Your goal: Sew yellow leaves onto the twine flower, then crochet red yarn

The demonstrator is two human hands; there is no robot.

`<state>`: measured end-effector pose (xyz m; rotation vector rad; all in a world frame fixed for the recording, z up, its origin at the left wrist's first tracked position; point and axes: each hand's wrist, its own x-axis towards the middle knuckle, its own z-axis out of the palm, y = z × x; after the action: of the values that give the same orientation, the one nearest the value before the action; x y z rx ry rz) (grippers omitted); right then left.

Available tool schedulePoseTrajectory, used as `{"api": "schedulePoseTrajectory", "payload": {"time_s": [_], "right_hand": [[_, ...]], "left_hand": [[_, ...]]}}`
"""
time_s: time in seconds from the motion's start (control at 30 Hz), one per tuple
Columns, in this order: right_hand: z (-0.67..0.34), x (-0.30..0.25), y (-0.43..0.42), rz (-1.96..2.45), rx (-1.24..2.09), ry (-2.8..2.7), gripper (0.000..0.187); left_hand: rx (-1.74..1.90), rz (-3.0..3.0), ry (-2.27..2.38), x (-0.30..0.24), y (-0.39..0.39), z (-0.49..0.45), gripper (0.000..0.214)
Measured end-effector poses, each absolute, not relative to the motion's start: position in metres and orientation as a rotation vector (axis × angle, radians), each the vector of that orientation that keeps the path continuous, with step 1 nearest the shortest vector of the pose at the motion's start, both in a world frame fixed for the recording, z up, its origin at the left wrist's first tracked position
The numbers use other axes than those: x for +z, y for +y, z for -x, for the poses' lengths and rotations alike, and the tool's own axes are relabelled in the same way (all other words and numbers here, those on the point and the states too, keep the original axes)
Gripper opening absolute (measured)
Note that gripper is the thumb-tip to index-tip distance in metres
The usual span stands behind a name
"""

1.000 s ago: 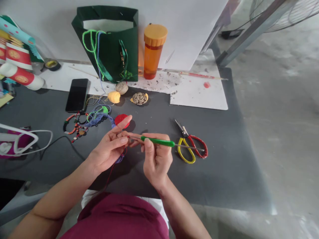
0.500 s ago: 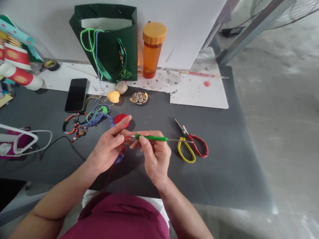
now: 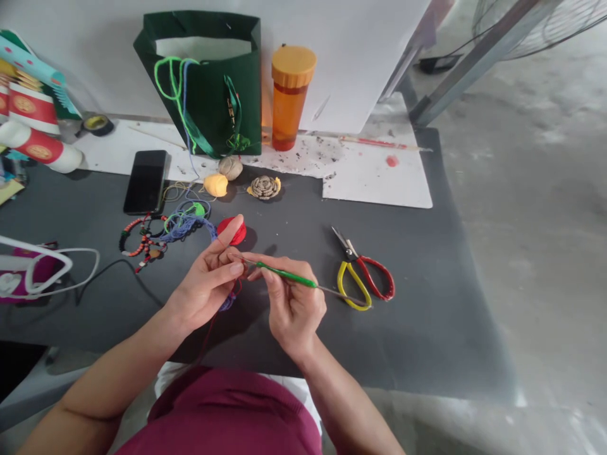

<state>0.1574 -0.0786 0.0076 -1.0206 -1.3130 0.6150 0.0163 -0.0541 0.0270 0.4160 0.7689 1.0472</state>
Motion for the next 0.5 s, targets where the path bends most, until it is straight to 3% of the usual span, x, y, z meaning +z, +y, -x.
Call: {"api": "schedulePoseTrajectory", "payload": {"time_s": [0.13,0.33,0.5], "right_hand": [[-0.156,0.0122,-0.077,1.047,0.697,-1.14,0.005],[-0.1568,0.0118,-0.0691,0.985,1.122,-0.904,0.016],[-0.1561,0.0066,-0.0727,1.017,1.087,-0.997,0.017]], "left_hand": [[1.045,-0.43,0.782,0.026,-0.0525,-0.0152,0.073],[1.012,-0.489,0.735,0.0251,-0.0521,-0.0176,0.051],[1.038,-0.547,0.769,0.027,-0.0543,-0.0177,0.047]]}}
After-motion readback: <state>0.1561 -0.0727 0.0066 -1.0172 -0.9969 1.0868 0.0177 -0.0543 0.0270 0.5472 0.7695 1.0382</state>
